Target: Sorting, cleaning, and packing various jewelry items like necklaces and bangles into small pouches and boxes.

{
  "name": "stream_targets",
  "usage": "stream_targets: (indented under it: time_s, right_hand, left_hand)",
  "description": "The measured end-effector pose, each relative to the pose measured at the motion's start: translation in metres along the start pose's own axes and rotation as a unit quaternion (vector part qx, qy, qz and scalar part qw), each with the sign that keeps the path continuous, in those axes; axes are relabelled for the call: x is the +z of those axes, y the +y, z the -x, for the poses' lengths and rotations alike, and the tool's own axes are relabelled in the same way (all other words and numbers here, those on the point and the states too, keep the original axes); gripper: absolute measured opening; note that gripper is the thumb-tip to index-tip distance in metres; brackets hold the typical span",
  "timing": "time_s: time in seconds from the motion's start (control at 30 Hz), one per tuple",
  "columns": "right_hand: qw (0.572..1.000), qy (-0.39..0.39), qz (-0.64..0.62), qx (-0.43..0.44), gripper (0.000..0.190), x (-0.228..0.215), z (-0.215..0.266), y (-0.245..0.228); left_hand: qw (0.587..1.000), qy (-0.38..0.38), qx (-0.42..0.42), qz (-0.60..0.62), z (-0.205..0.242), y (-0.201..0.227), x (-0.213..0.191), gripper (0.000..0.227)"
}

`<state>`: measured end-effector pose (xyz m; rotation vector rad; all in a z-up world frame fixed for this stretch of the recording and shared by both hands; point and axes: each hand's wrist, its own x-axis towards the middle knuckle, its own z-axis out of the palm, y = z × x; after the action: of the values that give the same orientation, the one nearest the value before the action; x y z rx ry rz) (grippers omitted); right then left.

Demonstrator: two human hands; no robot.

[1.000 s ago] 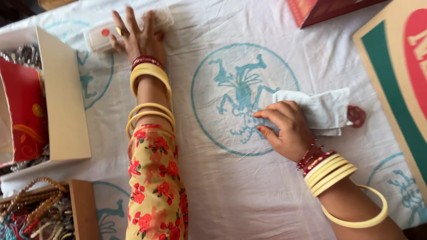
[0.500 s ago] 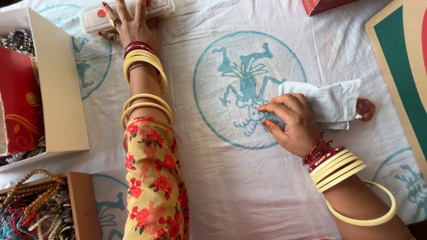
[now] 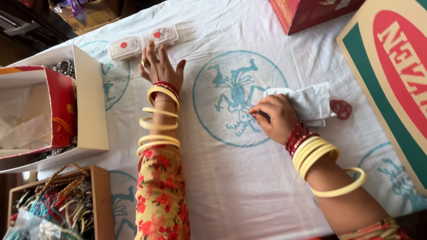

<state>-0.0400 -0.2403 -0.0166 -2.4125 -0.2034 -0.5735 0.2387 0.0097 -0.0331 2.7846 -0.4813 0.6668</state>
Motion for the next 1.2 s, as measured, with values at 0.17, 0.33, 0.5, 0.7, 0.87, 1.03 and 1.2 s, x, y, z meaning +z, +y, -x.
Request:
stream_targets:
  time_s: [0.17, 0.33, 0.5, 0.7, 0.87, 1.03, 1.2]
  right_hand:
    - [1.000, 0.009, -0.020, -0.012, 0.012, 0.004, 0.004, 0.005]
    - [0.999, 0.025, -0.023, -0.038, 0.012, 0.008, 0.005, 0.017]
    - [0.998, 0.022, -0.017, -0.063, 0.011, 0.011, 0.008, 0.025]
    - [0.999, 0.011, -0.029, -0.037, 0.009, 0.008, 0.010, 0.023]
    - [0.999, 0.012, -0.022, -0.021, 0.008, 0.008, 0.009, 0.023]
    - [1.000, 0.006, -0.012, -0.012, 0.007, 0.008, 0.008, 0.022]
    - [1.000, 0.006, -0.014, -0.017, 0.008, 0.009, 0.006, 0.023]
  left_hand:
    - [0.994, -0.037, -0.079, 0.065, 0.045, 0.022, -0.039, 0.069]
    - [0.989, -0.036, -0.067, 0.128, 0.080, 0.014, -0.111, 0.061]
    - [0.993, 0.012, 0.025, 0.116, 0.099, -0.020, -0.207, 0.050]
    - [0.991, 0.092, -0.012, -0.101, 0.101, -0.133, -0.267, 0.045]
    - [0.982, -0.046, -0.107, -0.151, 0.118, -0.171, -0.254, 0.043]
    - [0.973, -0.015, -0.082, -0.214, 0.144, -0.214, -0.200, 0.017]
    - [0.959, 0.157, -0.063, -0.229, 0.158, -0.157, -0.250, 0.014]
